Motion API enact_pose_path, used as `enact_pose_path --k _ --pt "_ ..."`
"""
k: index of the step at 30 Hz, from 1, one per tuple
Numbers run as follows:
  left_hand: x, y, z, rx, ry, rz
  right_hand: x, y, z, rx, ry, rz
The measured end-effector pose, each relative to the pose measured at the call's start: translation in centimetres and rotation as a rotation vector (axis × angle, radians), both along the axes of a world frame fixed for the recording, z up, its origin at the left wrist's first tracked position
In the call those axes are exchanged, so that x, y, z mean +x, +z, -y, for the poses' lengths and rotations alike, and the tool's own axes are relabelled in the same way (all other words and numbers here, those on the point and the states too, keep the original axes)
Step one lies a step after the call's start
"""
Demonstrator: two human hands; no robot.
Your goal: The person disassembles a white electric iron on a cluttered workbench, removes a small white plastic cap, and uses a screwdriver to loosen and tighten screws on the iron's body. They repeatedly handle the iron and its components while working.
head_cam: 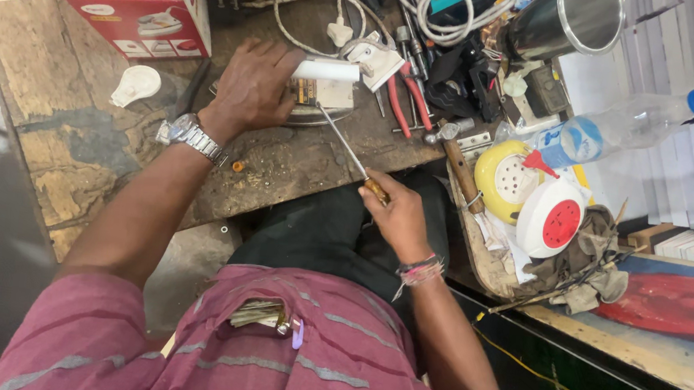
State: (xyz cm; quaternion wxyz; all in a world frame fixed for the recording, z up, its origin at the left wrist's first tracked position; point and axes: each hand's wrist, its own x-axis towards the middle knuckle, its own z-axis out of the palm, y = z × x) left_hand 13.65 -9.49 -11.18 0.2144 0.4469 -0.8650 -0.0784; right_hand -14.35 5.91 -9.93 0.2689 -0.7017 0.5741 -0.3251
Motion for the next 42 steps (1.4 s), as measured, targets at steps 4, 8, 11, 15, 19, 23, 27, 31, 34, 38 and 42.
enact_pose_path --k 4,8,11,15,19,23,27,31,34,38,42 --pt "0.1 -0.2 0.0 -0.005 0.003 -0.017 -0.3 -0.8 -0.6 0.051 -0.043 -0.192" --pt "0.0 -0.5 0.0 -0.062 0.011 -0.017 1.5 -0.7 -2.3 0.080 -0.105 -0.313" --pt "0.0 -0.5 0.0 -0.044 0.010 -0.014 2.3 -0.3 -2.7 0.101 -0.126 -0.364" --pt "0.1 -0.4 0.0 -0.038 0.013 -0.025 2.6 0.3 -2.7 0.053 -0.127 -0.337" --pt "-0.1 -0.3 0.1 -0.045 0.015 0.012 2.6 0.8 -2.6 0.039 -0.140 -0.334" --pt "-0.2 -0.3 0.2 0.002 0.011 0.020 2.3 1.2 -2.1 0.056 -0.112 -0.384" --pt "-0.1 -0.5 0.0 -0.018 0.011 0.025 1.4 1.7 -1.3 0.035 -0.045 -0.510" --pt "0.0 -0.5 -0.1 -0.039 0.006 0.006 0.5 2.1 -0.3 0.077 0.008 -0.473" --pt "-0.1 -0.4 -0.2 -0.030 0.006 0.000 -0.3 1.9 0.4 0.007 0.135 -0.124" --pt "-0.1 -0.3 -0.2 -0.067 0.002 -0.007 -0.6 0.8 -0.2 0.075 0.063 -0.510" --pt "-0.1 -0.3 -0.1 -0.080 0.000 -0.063 -0.3 -1.2 -1.0 -0.033 0.083 -0.119"
